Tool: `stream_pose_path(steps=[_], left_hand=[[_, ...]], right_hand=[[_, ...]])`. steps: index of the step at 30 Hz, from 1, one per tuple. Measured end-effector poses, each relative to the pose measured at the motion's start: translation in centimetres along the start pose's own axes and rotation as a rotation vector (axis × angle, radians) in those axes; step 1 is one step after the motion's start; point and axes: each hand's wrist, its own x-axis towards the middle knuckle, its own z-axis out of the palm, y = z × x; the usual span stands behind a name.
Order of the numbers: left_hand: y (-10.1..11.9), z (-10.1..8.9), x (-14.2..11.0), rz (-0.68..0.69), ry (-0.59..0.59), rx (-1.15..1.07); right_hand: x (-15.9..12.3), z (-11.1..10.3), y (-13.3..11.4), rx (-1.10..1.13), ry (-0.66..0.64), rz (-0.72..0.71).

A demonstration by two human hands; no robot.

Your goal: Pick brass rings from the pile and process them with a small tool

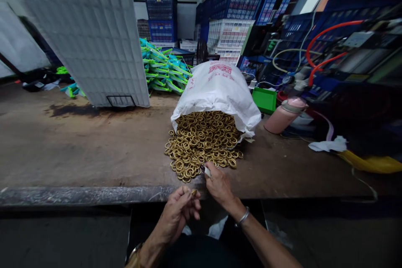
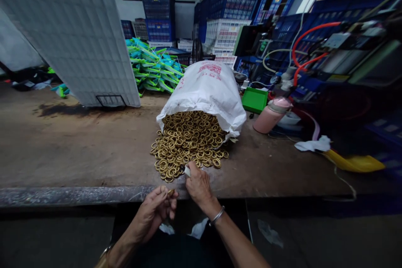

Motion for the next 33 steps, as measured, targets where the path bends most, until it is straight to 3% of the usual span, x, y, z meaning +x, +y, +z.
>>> stream_pose_path(steps=[3,10,16,25,33], left_hand=[[0.3,-0.3,0.2,-0.007,0.037,-0.029],[0.8,-1.2,0.5,-0.081,0.019,-0.216],[0.6,-1.3,1.2,-0.187,0.105,-0.319],[1.4,0.7,3.1,-0.069,0.152,0.099],[1.0,1.3,6.4,0.147,0.246,0.451]], right_hand=[[1.1,0.4,-0.6,0.016,0.019,-0.046],[2.4,1.0,-0.9,-0.183,-0.038,-0.009],[2.7,0.6,-0.5,-0.086,-0.005,-0.021],[3.9,0.4,2.7,0.397,0.098,0.054],[2.8,-1.0,2.5,0.588,0.082,0.017]])
